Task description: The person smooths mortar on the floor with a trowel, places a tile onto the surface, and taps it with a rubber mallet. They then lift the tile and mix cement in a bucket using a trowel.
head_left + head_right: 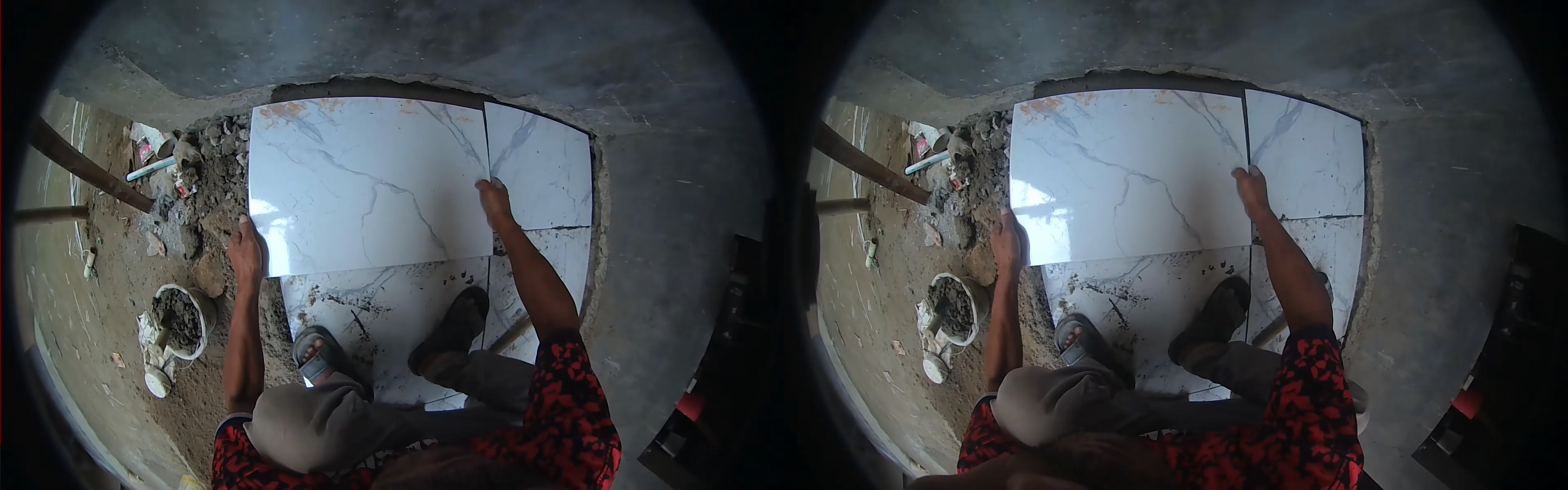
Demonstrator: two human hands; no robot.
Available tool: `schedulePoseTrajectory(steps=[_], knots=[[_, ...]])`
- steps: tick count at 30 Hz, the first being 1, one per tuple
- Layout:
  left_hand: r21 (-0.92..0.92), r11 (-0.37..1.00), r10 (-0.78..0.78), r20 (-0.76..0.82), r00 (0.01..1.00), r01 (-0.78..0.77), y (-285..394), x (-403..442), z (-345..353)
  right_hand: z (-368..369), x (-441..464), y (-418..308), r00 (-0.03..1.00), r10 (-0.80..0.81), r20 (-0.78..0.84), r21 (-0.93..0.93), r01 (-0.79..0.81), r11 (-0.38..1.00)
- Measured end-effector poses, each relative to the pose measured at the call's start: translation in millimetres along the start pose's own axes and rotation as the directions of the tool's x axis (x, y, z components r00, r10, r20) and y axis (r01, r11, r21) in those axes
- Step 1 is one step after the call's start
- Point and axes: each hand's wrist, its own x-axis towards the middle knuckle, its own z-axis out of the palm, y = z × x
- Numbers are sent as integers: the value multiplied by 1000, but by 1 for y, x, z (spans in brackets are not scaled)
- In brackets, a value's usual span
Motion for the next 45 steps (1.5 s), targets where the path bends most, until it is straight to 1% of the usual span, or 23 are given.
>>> schedulePoseTrajectory(steps=[4, 7, 9, 10, 12, 16, 19, 21, 22, 24, 25, 28, 30, 32, 33, 34, 38, 39, 40, 41, 43, 44, 45], knots=[[31, 999, -11, 23, 1000, 10, 9, 13, 15, 4, 32, 12, 997, -46, -64, -8, 45, 999], [23, 999, 39, -42, 998, -38, 1, 26, 26, 3, 45, 17, 996, -13, -83, -76, 6, 997], [19, 1000, 1, 42, 999, -2, -1, 38, 28, 2, 51, 18, 997, -13, -76, -106, 5, 994], [22, 1000, 0, 41, 999, -1, -4, 39, 32, 1, 53, 18, 997, -11, -75, -105, 3, 994], [27, 996, 86, -92, 992, -84, 11, 31, 40, 1, 57, 20, 992, -39, -122, -110, 26, 994], [57, 993, 108, -63, 992, -105, -8, 44, 46, -3, 57, 11, 995, -47, -87, -151, 34, 988], [48, 996, 82, -56, 995, -80, 3, 40, 48, -4, 52, -1, 998, -26, -49, -189, 16, 982], [93, 994, 61, -53, 997, -56, 5, 42, 49, 0, 47, -9, 990, -80, -115, -299, 42, 953], [97, 994, 60, -49, 997, -55, 6, 43, 50, 0, 50, -4, 990, -75, -118, -298, 36, 954], [227, 974, 39, -48, 998, -27, 15, 37, 50, -1, 61, 9, 947, -231, -223, -382, 133, 915], [234, 972, 32, -40, 999, -22, 15, 37, 50, -6, 65, 11, 949, -220, -225, -385, 121, 915], [189, 978, 93, -42, 995, -84, 14, 39, 50, -18, 61, -6, 982, -147, -117, -353, 97, 931], [263, 960, 99, -6, 995, -94, 14, 42, 47, -20, 61, -14, 993, -22, -115, -421, -29, 907], [315, 942, 126, -16, 992, -115, 11, 46, 47, -22, 63, -21, 993, -22, -117, -442, -33, 897], [364, 922, 150, -26, 988, -130, 9, 47, 48, -24, 65, -24, 998, 10, -67, -453, -39, 891], [367, 920, 150, -17, 989, -133, 7, 49, 49, -26, 66, -24, 999, 47, -18, -465, -50, 884], [388, 916, 101, 13, 995, -98, 4, 52, 48, -25, 64, -24, 997, 81, -16, -515, -77, 854], [395, 914, 92, 20, 996, -93, 1, 55, 48, -18, 48, -39, 998, -56, 25, -692, 58, 719], [398, 912, 93, 27, 995, -96, 1, 55, 49, -12, 37, -47, 979, -179, 98, -828, 180, 531], [411, 902, 131, 32, 991, -132, 0, 54, 49, -9, 32, -44, 980, -175, 95, -829, 175, 532], [427, 889, 164, 44, 985, -167, -5, 55, 47, -6, 22, -40, 951, -298, 81, -747, 256, 614], [446, 879, 166, 48, 985, -170, -7, 57, 48, -7, 16, -39, 951, -298, 76, -748, 252, 614], [463, 870, 167, 50, 985, -171, -10, 59, 49, -8, 9, -38, 957, -257, 132, -793, 258, 553]])
